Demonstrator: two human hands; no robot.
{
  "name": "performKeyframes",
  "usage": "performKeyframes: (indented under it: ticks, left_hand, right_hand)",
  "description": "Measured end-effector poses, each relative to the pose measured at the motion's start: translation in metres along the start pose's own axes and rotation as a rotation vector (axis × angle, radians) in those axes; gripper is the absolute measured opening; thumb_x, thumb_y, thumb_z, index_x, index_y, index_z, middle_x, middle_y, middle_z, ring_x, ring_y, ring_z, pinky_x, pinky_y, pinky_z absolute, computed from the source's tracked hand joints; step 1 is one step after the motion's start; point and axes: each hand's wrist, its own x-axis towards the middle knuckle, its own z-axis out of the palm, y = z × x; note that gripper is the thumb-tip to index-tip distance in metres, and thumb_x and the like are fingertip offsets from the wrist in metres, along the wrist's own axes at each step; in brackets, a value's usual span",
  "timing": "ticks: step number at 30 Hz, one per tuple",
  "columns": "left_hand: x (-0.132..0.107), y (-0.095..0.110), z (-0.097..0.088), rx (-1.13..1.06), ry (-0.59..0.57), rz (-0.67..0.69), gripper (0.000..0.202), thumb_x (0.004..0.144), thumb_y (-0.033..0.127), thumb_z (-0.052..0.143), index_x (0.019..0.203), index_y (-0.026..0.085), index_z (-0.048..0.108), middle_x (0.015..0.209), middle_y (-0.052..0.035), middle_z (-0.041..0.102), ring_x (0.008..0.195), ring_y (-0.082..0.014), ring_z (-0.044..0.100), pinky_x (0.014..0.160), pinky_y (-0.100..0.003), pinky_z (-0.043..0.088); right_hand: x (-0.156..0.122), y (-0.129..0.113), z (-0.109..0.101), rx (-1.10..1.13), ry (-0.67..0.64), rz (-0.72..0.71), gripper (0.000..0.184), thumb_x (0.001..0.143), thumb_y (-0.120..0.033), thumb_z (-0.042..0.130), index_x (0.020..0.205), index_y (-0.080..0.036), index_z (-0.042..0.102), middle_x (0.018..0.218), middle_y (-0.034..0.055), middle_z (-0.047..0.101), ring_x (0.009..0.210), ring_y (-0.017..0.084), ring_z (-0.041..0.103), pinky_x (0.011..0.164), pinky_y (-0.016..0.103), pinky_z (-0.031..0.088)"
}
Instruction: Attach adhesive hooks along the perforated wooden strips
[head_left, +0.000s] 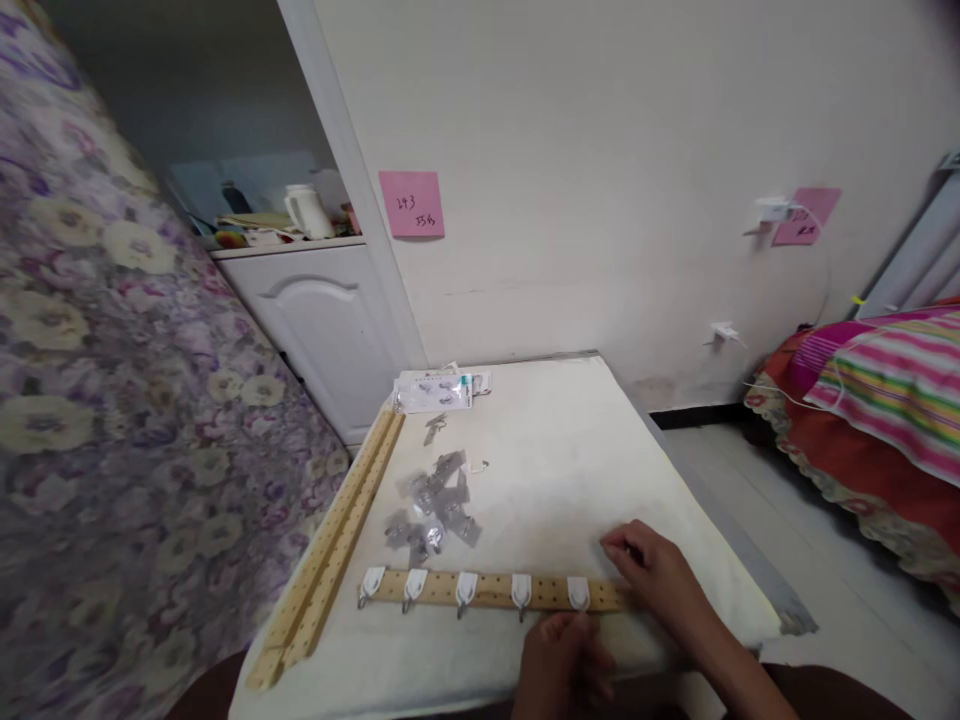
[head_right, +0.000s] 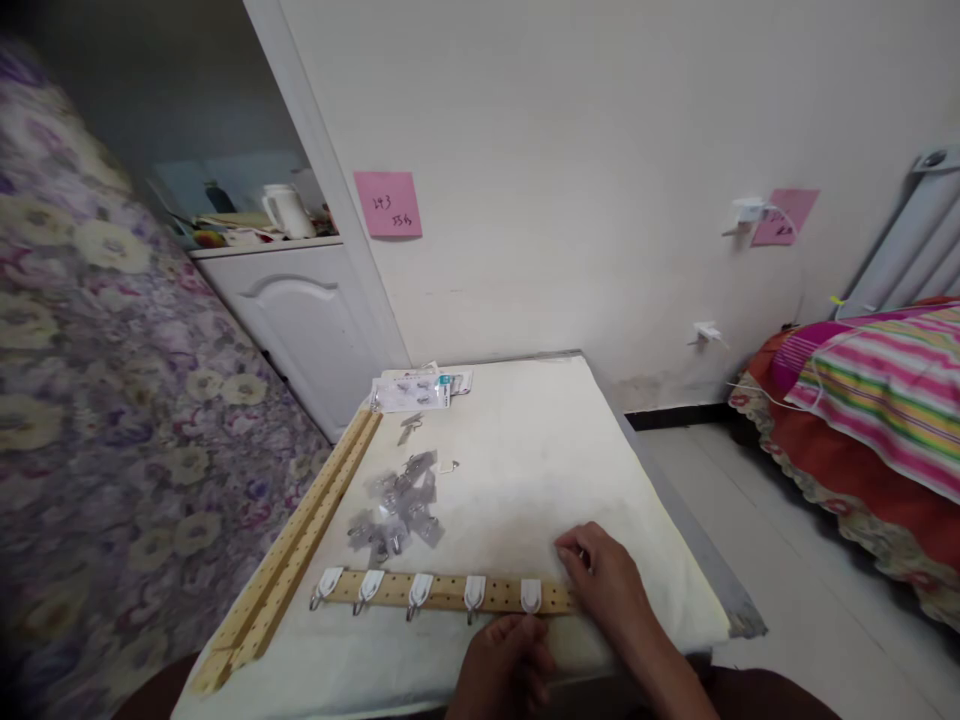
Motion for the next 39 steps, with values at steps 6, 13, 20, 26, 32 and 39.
performKeyframes:
  ticks: [6,13,20,26,32,39]
  left_hand:
    - [-0.001,-0.001,-0.001,0.016,-0.028,0.011,0.040,0.058,0.053,0.063,0.071,0.017,0.053,0.052,0.0020,0.062,0.036,-0.0094,0.051,0.038,-0.022,0.024]
    - [0.001,-0.004,-0.004,-0.015,-0.045,0.016,0.041,0.058,0.054,0.064,0.071,0.017,0.050,0.052,0.0020,0.063,0.035,-0.0097,0.051,0.038,-0.022,0.024]
    - [0.002,-0.005,-0.005,-0.032,-0.033,0.015,0.047,0.055,0.057,0.066,0.071,0.017,0.050,0.051,0.0016,0.063,0.034,-0.0091,0.051,0.036,-0.021,0.022]
    - [0.002,-0.007,-0.005,-0.048,-0.046,0.024,0.049,0.052,0.060,0.067,0.070,0.018,0.048,0.050,0.0019,0.063,0.033,-0.0090,0.051,0.034,-0.020,0.024]
    - [0.004,-0.009,-0.006,-0.028,-0.044,0.016,0.049,0.054,0.059,0.066,0.072,0.017,0.050,0.051,0.0019,0.064,0.033,-0.0089,0.052,0.033,-0.020,0.025]
    - [0.006,-0.011,-0.008,-0.030,-0.064,0.046,0.048,0.056,0.058,0.065,0.072,0.016,0.051,0.052,0.0014,0.064,0.033,-0.0085,0.052,0.032,-0.019,0.024]
  right_hand:
    - [-0.005,-0.006,0.024,0.025,-0.138,0.024,0.014,0.075,-0.024,0.051,0.075,-0.021,0.064,0.078,0.0009,0.063,0.076,0.016,0.057,0.068,0.026,0.042]
    - [-0.007,-0.010,0.032,-0.050,-0.159,0.015,0.011,0.074,-0.024,0.052,0.074,-0.020,0.063,0.075,0.0005,0.061,0.075,0.016,0.055,0.067,0.026,0.040]
    - [-0.006,-0.010,0.034,-0.040,-0.173,0.038,0.011,0.072,-0.022,0.054,0.075,-0.020,0.064,0.076,0.0008,0.061,0.075,0.016,0.056,0.066,0.026,0.039]
    - [-0.006,-0.008,0.038,-0.033,-0.160,0.047,0.009,0.072,-0.023,0.054,0.073,-0.021,0.063,0.076,0.0010,0.062,0.076,0.017,0.056,0.067,0.026,0.040]
    - [-0.005,-0.009,0.040,-0.036,-0.152,0.052,0.009,0.072,-0.024,0.055,0.075,-0.021,0.063,0.077,0.0009,0.062,0.077,0.017,0.056,0.069,0.026,0.040]
    - [-0.006,-0.009,0.039,-0.065,-0.171,0.071,0.008,0.071,-0.025,0.055,0.073,-0.022,0.062,0.076,0.0003,0.062,0.075,0.017,0.056,0.066,0.026,0.038]
